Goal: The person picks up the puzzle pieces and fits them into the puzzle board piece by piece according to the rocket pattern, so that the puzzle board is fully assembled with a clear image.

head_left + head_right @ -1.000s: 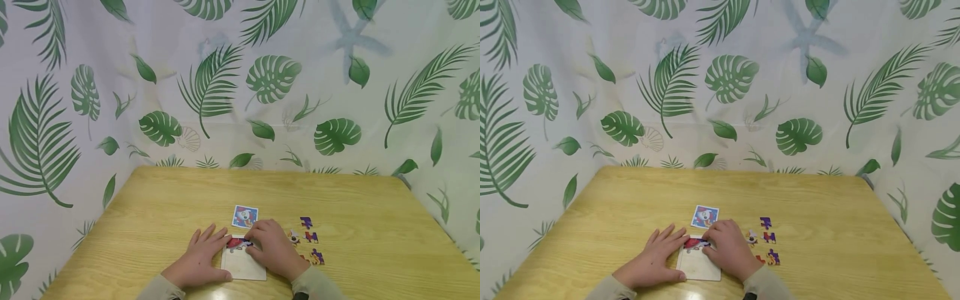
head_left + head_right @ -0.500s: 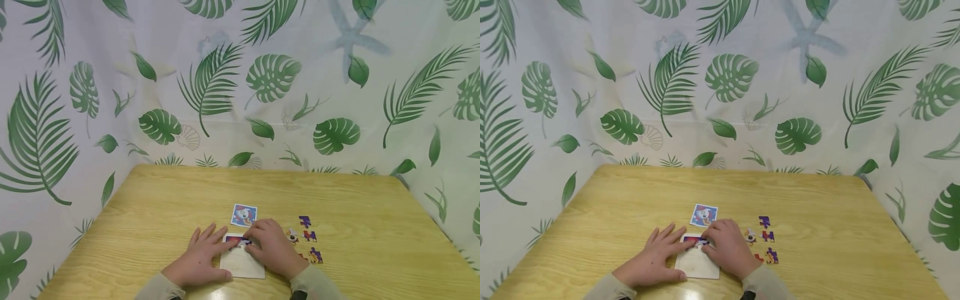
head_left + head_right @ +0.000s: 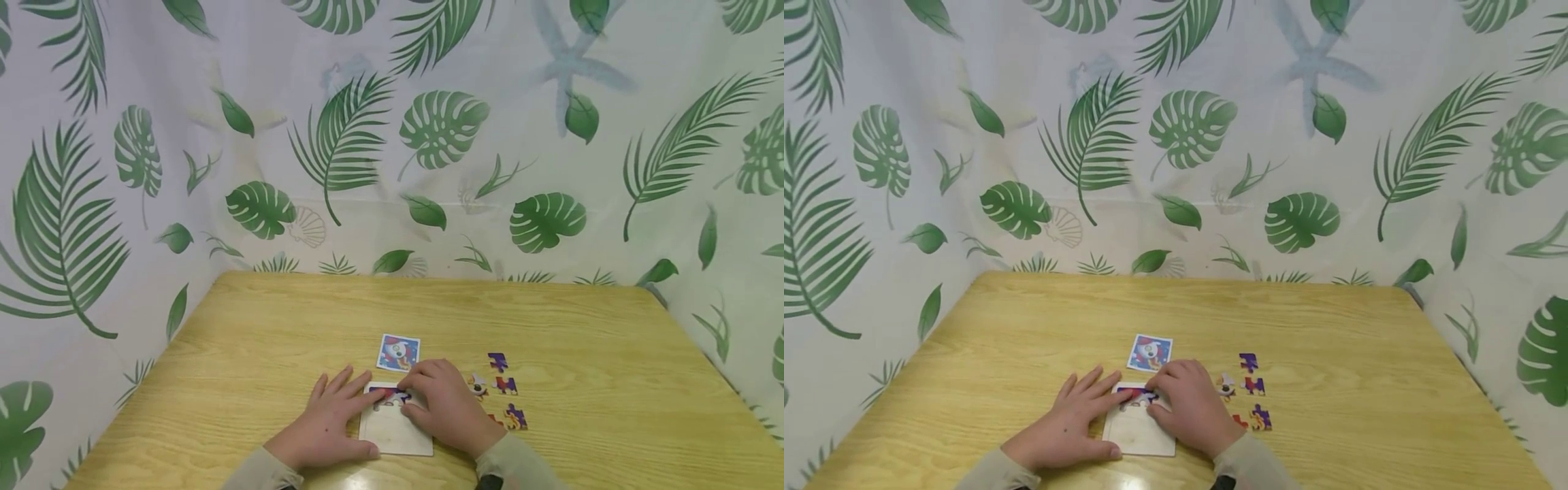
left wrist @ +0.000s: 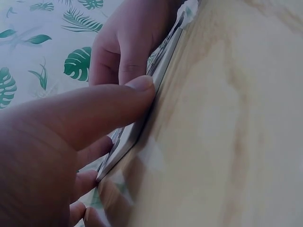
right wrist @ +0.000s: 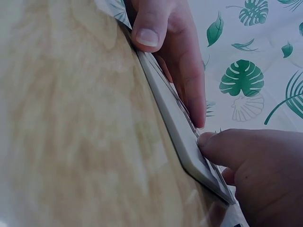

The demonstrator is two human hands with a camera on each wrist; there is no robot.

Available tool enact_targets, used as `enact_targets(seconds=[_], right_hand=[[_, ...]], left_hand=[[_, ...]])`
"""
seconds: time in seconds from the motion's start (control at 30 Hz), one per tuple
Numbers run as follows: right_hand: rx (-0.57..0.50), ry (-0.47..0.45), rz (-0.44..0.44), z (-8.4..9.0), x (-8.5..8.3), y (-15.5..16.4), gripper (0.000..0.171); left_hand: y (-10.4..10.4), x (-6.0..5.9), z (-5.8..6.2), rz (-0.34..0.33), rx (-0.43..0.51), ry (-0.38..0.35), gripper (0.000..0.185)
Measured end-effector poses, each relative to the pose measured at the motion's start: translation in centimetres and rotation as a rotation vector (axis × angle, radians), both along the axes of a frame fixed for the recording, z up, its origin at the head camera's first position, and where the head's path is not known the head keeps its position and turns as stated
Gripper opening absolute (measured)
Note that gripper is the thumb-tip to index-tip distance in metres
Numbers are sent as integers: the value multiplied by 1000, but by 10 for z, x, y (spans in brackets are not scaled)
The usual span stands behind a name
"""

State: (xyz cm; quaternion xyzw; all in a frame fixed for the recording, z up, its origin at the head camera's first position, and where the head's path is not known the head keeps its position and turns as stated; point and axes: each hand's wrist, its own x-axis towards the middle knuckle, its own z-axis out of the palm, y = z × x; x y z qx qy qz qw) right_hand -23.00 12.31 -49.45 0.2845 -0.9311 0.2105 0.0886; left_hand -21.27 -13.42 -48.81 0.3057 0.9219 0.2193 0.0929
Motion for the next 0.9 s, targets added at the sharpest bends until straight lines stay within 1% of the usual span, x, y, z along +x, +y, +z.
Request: enact_targets(seconds=[0.2, 0.33, 0.47, 0.7, 0.9], right_hand=[[-47, 31, -2, -3, 0, 2, 29], [-83, 18, -12, -4, -1, 6, 32], [-102, -8, -55, -3, -4, 14, 32], [-162, -18, -125, -6, -13, 37, 31], [-211, -28, -169, -5, -18, 56, 31]], left_hand=[[-1, 2, 0, 10, -11, -6, 87], [-1, 2, 1, 11, -10, 4, 86], [0, 2, 3, 10, -8, 4, 86], [0, 1, 3, 14, -5, -9, 87], [-1, 1, 2, 12, 8, -1, 87]])
